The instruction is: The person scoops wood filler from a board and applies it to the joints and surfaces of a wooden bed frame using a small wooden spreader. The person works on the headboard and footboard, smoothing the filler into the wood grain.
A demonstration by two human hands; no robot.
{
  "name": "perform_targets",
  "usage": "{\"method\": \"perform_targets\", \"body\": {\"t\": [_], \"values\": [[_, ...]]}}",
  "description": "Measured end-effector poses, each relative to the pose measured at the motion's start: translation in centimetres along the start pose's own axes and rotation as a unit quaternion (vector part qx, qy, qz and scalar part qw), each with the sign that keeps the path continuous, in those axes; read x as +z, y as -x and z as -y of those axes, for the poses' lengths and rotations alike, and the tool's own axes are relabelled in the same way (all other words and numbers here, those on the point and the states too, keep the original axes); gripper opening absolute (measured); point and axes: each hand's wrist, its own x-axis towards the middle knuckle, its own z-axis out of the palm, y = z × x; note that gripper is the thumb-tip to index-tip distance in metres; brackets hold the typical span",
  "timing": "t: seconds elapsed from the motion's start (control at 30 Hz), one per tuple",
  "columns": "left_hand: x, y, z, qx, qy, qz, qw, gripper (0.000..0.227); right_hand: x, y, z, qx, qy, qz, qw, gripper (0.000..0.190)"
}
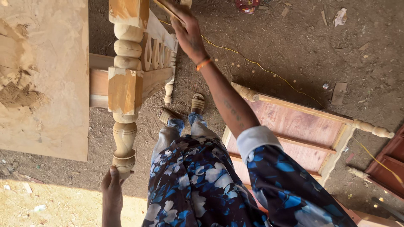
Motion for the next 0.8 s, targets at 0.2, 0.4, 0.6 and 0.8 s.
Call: {"method": "perform_targets", "body": {"t": [0.2,0.4,0.6,0.8], "values": [[0.0,-0.4,0.7,-0.009,0.020,-0.011,1.000,0.066,-0.5,-3.8,-3.5,-0.084,0.174,0.082,0.978,0.041],[0.0,-0.3,0.3,-0.014,0.013,-0.006,1.000,0.066,1.0,0.6,-1.9,-0.046,0.045,0.146,0.987,0.057],[-0.2,-0.3,0.2,-0.015,0.005,0.007,1.000,0.065,-1.2,3.4,-1.9,0.101,-0.076,0.107,0.986,0.040],[-0.4,-0.5,0.5,-0.020,0.004,-0.002,1.000,0.065,3.6,0.4,3.4,0.302,0.123,0.088,0.941,0.058]]}}
